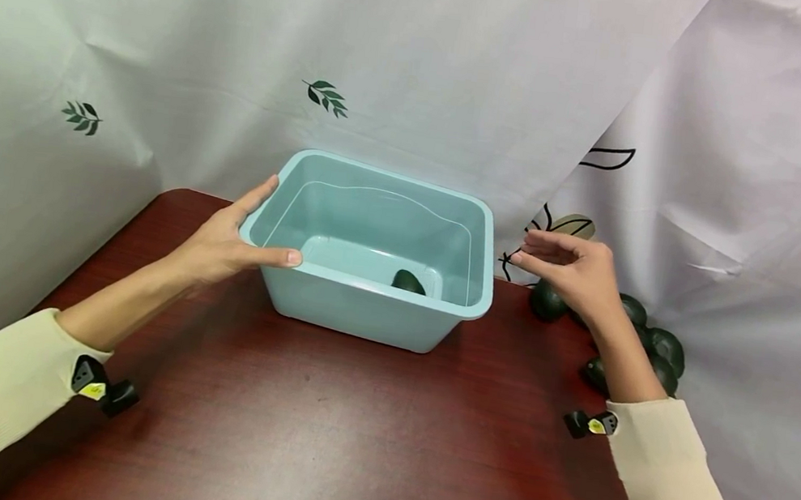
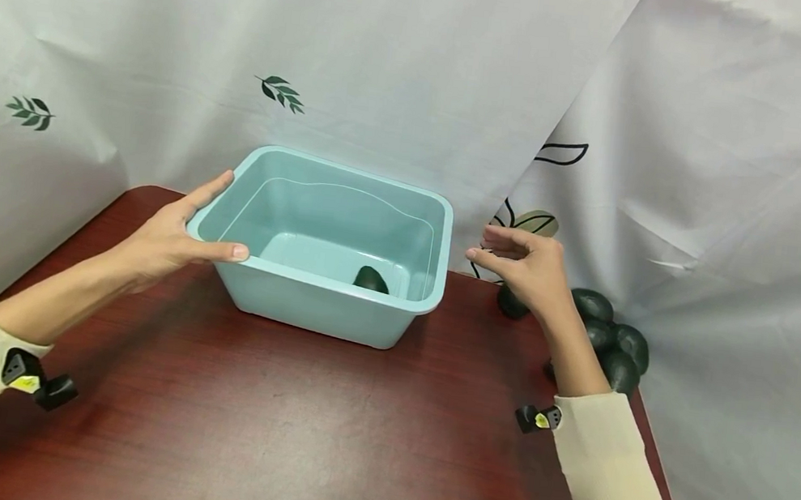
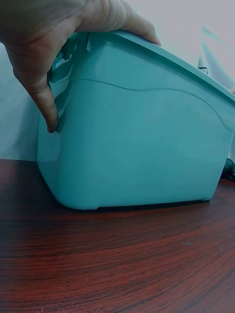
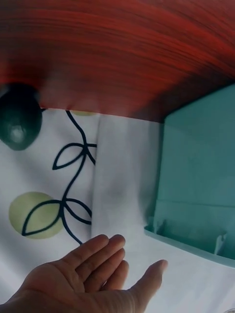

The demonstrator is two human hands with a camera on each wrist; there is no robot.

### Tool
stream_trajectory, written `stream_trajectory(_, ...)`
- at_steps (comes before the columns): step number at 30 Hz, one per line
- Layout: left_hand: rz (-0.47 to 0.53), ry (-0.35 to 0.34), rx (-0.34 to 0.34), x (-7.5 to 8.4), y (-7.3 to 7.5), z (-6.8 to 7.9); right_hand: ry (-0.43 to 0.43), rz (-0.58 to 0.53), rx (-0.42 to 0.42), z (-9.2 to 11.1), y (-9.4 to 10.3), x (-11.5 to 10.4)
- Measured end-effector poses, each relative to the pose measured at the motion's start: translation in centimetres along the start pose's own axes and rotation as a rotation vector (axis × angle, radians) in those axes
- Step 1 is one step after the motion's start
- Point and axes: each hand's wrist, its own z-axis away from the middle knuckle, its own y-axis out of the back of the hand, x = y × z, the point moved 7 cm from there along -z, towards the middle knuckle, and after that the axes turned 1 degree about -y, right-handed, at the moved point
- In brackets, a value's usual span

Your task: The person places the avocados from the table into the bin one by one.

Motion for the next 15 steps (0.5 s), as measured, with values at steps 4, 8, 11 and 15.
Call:
stream_trajectory(4, 0.007, -0.003, -0.001, 0.1, 0.0, 0.0, -0.028, 0.054, 0.000, 0.1, 0.3, 1.0)
stream_trajectory(8, 0.012, -0.005, 0.000, 0.1, -0.1, 0.0, -0.069, 0.115, 0.003, 0.2, 0.6, 2.2)
stream_trajectory(11, 0.012, -0.005, -0.001, 0.1, -0.1, 0.0, -0.091, 0.130, 0.007, 0.2, 1.0, 3.1)
stream_trajectory(15, 0.006, -0.003, 0.005, 0.0, 0.0, 0.0, -0.095, 0.158, 0.007, 0.1, 1.4, 4.1)
